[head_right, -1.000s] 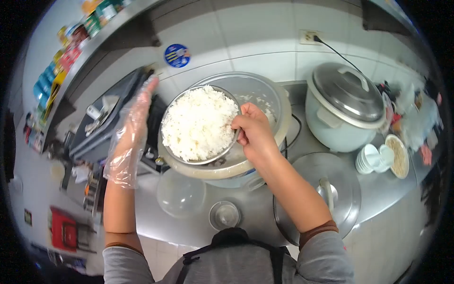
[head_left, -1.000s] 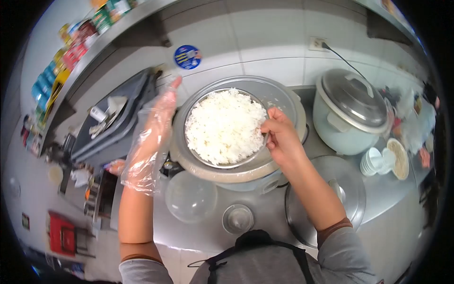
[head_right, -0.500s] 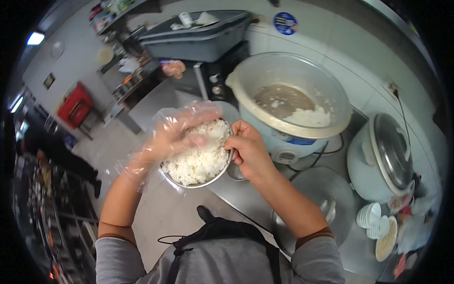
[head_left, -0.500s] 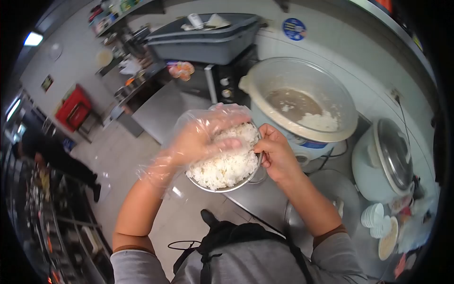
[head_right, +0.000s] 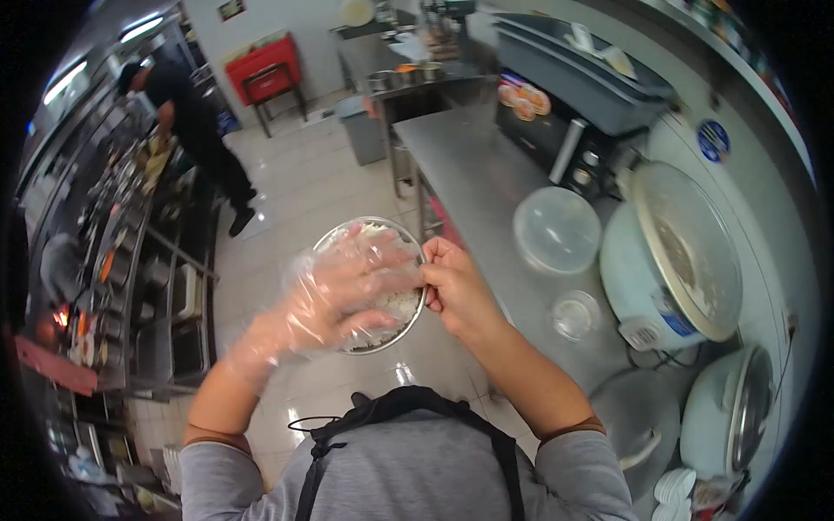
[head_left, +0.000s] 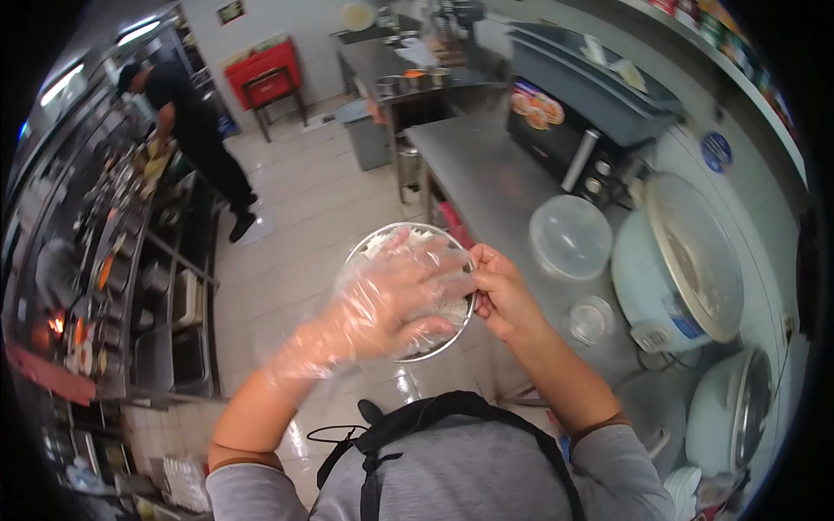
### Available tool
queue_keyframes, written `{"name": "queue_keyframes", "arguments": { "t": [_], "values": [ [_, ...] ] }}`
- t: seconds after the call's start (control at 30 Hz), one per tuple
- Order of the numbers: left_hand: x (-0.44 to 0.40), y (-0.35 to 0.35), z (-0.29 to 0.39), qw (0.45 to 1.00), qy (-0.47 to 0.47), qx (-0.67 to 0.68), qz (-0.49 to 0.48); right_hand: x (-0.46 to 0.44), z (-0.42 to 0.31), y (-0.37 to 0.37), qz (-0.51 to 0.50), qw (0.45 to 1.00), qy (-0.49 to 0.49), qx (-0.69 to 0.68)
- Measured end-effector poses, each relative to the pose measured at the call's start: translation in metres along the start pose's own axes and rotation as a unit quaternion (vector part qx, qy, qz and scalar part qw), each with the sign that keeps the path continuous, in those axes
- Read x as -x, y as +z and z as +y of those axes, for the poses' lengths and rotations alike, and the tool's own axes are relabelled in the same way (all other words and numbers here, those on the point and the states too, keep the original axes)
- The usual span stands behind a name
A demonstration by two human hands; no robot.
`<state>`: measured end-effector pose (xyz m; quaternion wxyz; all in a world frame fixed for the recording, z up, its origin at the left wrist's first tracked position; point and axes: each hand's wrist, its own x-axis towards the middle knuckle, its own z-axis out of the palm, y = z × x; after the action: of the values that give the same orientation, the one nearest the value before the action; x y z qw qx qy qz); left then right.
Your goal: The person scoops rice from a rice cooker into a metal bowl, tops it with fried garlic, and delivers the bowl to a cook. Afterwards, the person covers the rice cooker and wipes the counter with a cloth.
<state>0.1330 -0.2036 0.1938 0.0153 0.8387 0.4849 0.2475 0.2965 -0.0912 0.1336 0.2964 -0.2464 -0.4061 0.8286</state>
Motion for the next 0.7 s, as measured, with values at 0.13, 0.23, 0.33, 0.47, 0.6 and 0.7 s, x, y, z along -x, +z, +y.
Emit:
{"name": "queue_keyframes", "arguments": {
  "t": [0.13, 0.23, 0.33, 0.47, 0.6, 0.7],
  "values": [
    [0.091, -0.025, -0.008, 0.99, -0.082, -0.119, 0.007, -0.037, 0.052, 0.072, -0.05, 0.998, 0.019, 0.018],
    [0.156, -0.049, -0.028, 0.972, -0.155, -0.168, 0.043, -0.052, 0.093, 0.127, -0.063, 0.996, 0.03, 0.05],
    [0.21, -0.069, -0.047, 0.944, -0.275, -0.149, 0.102, -0.067, 0.136, 0.174, -0.1, 0.991, 0.042, 0.073],
    [0.281, -0.09, -0.069, 0.915, -0.361, -0.177, 0.035, -0.096, 0.199, 0.211, -0.114, 0.98, 0.143, 0.075],
    [0.329, -0.117, -0.082, 0.89, -0.404, -0.193, 0.083, -0.128, 0.248, 0.242, -0.118, 0.969, 0.214, 0.036],
    [0.364, -0.094, -0.121, 0.889, -0.428, -0.149, 0.058, -0.159, 0.271, 0.27, -0.12, 0.963, 0.238, 0.042]
  ]
}}
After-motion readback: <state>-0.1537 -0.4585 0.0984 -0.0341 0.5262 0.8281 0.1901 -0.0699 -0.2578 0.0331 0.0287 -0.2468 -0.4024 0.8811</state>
